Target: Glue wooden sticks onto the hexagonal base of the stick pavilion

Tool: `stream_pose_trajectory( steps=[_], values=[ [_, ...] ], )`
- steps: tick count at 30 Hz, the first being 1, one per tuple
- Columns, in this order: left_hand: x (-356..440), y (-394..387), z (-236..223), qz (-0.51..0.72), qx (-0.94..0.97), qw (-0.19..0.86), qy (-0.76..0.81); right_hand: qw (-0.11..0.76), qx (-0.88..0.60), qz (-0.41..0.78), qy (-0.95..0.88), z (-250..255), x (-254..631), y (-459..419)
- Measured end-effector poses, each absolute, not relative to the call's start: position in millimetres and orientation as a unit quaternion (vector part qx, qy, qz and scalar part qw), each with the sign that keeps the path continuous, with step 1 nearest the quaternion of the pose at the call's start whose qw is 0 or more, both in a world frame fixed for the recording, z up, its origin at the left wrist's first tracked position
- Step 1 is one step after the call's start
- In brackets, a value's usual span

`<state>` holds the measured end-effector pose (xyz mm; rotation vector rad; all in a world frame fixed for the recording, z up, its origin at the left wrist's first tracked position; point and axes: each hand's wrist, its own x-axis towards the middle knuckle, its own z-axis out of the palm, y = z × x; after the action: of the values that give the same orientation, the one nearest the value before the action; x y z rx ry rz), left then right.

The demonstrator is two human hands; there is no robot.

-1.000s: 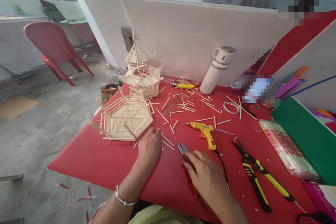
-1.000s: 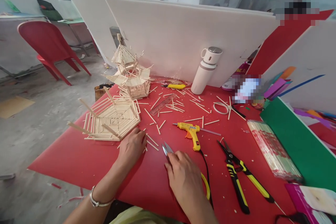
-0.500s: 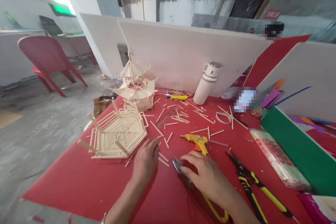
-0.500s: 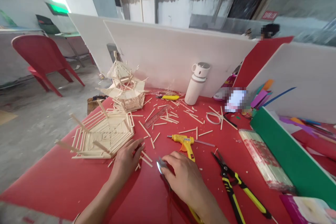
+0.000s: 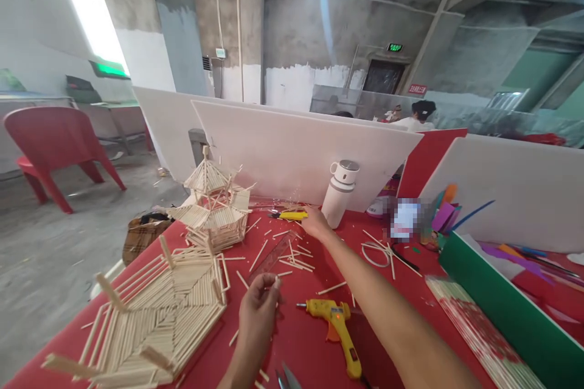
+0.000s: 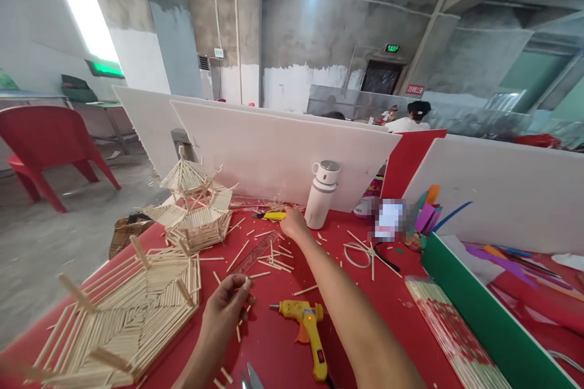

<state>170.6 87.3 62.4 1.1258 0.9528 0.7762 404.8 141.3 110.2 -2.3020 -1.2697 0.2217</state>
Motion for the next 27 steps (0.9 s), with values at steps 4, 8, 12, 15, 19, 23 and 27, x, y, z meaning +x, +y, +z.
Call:
stream_pose_trajectory(
  steps=[4,8,12,15,19,23,27],
  values=[
    [163,94,52,0.357,0.488,0.679,0.416,0.243,-0.865,0.077,-0.433,100,429,187],
    [158,99,43,0.383,0.457,0.694,0.403,0.259,-0.859,0.068,-0.436,87,433,212],
    [158,98,41,0.38,0.436,0.698,0.423,0.31,-0.857,0.038,-0.411,73,435,225],
    [159,96,42,0.37,0.438,0.697,0.431,0.339,-0.866,0.039,-0.367,61,443,235],
    [163,95,39,0.376,0.432,0.694,0.435,0.339,-0.848,0.116,-0.39,46,453,251],
    [168,95,32,0.398,0.422,0.684,0.441,0.299,-0.803,0.184,-0.481,44,462,264],
    [172,94,29,0.418,0.429,0.663,0.449,0.212,-0.777,0.192,-0.561,52,470,275]
  ],
)
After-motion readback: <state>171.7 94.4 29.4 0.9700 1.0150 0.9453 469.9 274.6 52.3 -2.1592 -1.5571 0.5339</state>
